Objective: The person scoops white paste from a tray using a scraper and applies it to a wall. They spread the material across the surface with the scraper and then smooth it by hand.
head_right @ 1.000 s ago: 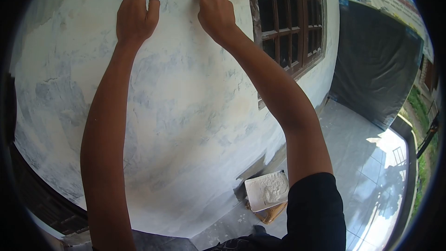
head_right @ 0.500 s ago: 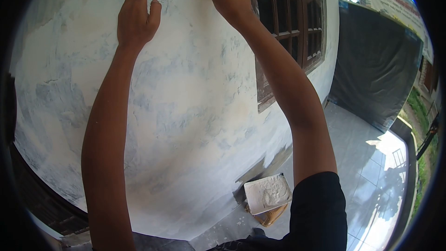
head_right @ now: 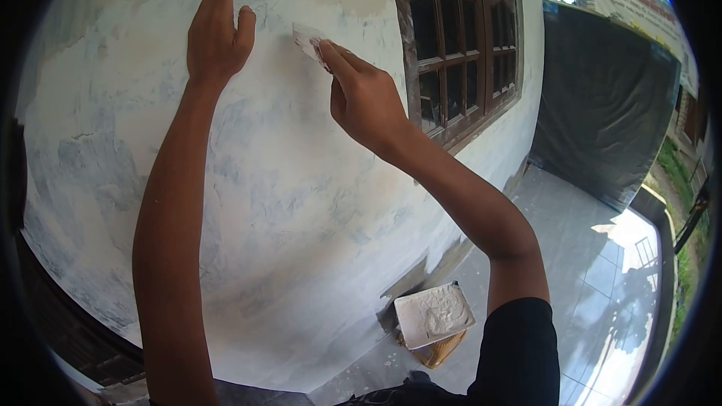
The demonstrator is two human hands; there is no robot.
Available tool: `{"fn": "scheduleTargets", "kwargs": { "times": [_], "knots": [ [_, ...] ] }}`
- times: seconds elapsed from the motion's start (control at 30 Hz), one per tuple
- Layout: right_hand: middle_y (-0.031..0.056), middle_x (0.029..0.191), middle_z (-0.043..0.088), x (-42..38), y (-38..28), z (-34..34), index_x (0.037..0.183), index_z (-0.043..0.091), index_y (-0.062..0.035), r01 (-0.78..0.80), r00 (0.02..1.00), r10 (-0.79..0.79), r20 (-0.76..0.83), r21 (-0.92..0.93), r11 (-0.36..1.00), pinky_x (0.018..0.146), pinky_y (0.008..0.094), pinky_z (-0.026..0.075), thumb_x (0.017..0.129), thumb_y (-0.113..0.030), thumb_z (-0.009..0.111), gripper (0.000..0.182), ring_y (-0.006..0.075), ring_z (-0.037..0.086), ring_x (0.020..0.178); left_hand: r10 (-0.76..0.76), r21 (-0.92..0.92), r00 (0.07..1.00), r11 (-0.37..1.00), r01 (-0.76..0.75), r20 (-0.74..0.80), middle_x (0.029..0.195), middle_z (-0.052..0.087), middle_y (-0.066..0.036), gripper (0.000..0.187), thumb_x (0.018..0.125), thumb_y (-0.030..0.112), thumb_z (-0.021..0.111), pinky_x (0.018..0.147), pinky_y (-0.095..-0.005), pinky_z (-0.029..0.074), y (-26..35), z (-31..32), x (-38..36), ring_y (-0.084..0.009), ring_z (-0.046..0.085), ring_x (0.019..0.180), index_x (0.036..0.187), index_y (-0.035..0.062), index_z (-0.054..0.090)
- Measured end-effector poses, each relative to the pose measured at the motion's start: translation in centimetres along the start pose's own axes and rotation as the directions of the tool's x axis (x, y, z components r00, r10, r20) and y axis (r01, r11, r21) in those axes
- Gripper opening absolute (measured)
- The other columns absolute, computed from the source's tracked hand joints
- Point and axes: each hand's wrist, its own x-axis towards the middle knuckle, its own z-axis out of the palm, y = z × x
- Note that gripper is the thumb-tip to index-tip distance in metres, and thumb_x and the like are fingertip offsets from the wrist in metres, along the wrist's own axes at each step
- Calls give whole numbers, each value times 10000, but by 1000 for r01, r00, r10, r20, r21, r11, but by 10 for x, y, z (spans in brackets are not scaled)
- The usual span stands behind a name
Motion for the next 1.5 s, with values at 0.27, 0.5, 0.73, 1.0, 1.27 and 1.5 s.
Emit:
{"fn": "scheduleTargets", "kwargs": {
  "times": [0.27,0.5,0.73,1.0,1.27,1.5],
  "knots": [
    [317,1135,653,129,106,13,1259,600,66,-32,963,-13,-268,-166,986,901,466,540,867,59,452,419,444,649,1055,70,54,996,996,-68,-46,1145,644,-217,553,868,163,499,1030,-465,476,-4,4,-2,-397,634,1029,1410,53,501],
    [278,1219,636,60,93,61,1306,527,57,109,982,-159,-103,-380,919,809,437,600,794,78,551,513,437,653,1038,51,33,999,998,-51,8,1231,591,-278,573,847,147,502,1058,-488,439,-1,-1,-1,-440,581,1117,1390,-31,470],
    [252,1187,671,-6,19,7,1308,602,11,-53,998,53,-35,4,999,876,383,578,907,66,542,409,378,690,1053,40,64,997,997,-44,60,1314,540,-347,602,827,129,502,1073,-516,409,0,-2,0,-499,528,1199,1376,-110,434],
    [323,1151,647,109,118,18,1231,616,82,-31,962,-3,-272,-118,992,928,454,533,821,110,451,443,451,640,1075,30,83,996,996,-37,85,1323,534,-355,605,830,125,499,1111,-508,387,-1,-2,-2,-498,512,1238,1379,-119,430],
    [319,1261,597,-8,43,37,1309,499,103,7,995,16,102,-216,976,886,443,578,808,95,548,504,454,628,1125,19,67,997,997,-23,72,1328,535,-351,605,829,129,495,1121,-512,374,1,-2,-3,-499,516,1235,1379,-117,433],
    [288,986,698,33,39,-12,1200,642,89,-210,966,213,-149,39,977,788,403,567,866,43,557,348,391,713,874,29,101,996,994,-38,85,1348,524,-343,612,829,133,505,1128,-505,368,-1,-1,-4,-485,507,1256,1383,-115,431]
  ]
}}
